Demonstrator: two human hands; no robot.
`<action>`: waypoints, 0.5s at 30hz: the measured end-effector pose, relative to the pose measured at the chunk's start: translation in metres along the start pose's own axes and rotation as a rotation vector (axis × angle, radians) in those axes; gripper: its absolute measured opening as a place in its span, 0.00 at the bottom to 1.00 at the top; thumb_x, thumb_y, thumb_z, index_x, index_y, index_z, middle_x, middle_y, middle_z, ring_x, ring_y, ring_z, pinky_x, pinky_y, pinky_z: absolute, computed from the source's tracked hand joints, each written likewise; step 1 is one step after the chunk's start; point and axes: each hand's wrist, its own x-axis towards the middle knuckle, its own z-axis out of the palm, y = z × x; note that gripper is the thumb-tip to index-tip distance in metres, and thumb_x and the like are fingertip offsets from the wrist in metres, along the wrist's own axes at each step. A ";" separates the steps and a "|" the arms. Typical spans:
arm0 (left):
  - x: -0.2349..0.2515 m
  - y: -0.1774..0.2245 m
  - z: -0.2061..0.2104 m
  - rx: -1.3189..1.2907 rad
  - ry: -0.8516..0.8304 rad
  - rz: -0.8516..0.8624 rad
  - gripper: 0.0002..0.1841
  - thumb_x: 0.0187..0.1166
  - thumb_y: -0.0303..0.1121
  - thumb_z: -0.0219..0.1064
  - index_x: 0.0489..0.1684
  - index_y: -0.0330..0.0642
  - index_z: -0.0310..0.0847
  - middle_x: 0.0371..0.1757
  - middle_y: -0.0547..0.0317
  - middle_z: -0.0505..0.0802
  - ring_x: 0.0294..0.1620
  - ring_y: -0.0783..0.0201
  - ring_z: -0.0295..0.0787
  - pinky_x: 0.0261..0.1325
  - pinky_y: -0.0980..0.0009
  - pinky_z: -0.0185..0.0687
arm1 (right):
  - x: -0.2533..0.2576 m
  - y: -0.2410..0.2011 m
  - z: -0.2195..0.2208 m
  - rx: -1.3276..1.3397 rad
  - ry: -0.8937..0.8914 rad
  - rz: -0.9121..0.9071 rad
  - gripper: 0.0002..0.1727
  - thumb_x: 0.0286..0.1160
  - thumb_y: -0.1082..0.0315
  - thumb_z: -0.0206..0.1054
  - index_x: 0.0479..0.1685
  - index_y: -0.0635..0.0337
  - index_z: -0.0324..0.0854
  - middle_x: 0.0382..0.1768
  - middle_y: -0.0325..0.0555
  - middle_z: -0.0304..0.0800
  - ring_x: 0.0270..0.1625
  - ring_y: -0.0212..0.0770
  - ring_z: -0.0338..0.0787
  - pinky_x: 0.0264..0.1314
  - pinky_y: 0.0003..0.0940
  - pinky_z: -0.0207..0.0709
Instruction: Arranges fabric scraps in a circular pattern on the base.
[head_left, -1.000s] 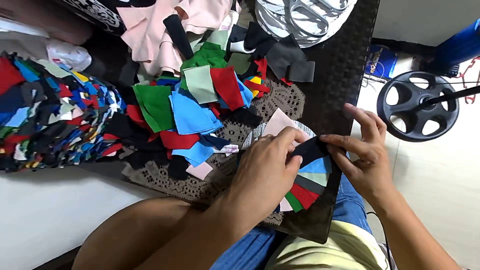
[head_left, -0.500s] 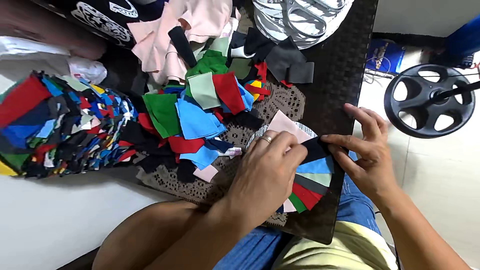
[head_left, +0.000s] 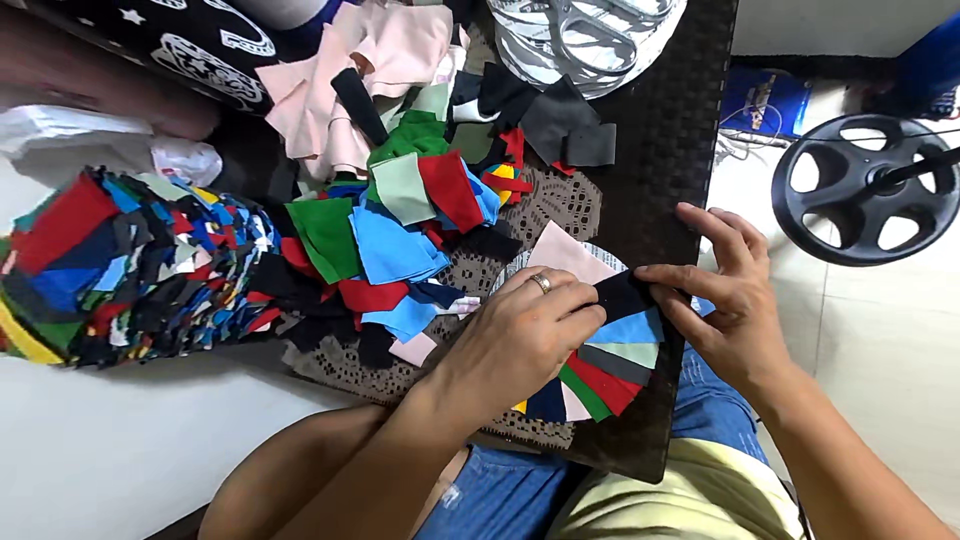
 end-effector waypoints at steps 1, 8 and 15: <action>0.000 0.000 0.001 0.001 0.010 -0.004 0.11 0.85 0.31 0.62 0.42 0.45 0.94 0.48 0.57 0.96 0.57 0.58 0.92 0.67 0.62 0.83 | 0.000 0.000 0.000 0.005 0.000 -0.001 0.10 0.76 0.58 0.68 0.42 0.42 0.97 0.80 0.57 0.75 0.88 0.63 0.60 0.81 0.63 0.56; 0.005 0.002 0.005 -0.014 0.077 -0.058 0.15 0.88 0.36 0.58 0.38 0.42 0.91 0.42 0.56 0.96 0.54 0.60 0.92 0.67 0.61 0.81 | 0.000 0.000 0.001 0.004 0.003 -0.003 0.11 0.76 0.59 0.68 0.42 0.42 0.97 0.80 0.57 0.75 0.88 0.64 0.60 0.81 0.64 0.55; 0.012 0.007 -0.002 -0.225 0.180 -0.191 0.10 0.83 0.31 0.65 0.37 0.37 0.92 0.49 0.52 0.95 0.47 0.72 0.91 0.51 0.80 0.85 | 0.000 0.000 0.001 0.010 0.006 -0.005 0.10 0.76 0.59 0.68 0.42 0.43 0.97 0.80 0.58 0.75 0.87 0.64 0.61 0.81 0.63 0.55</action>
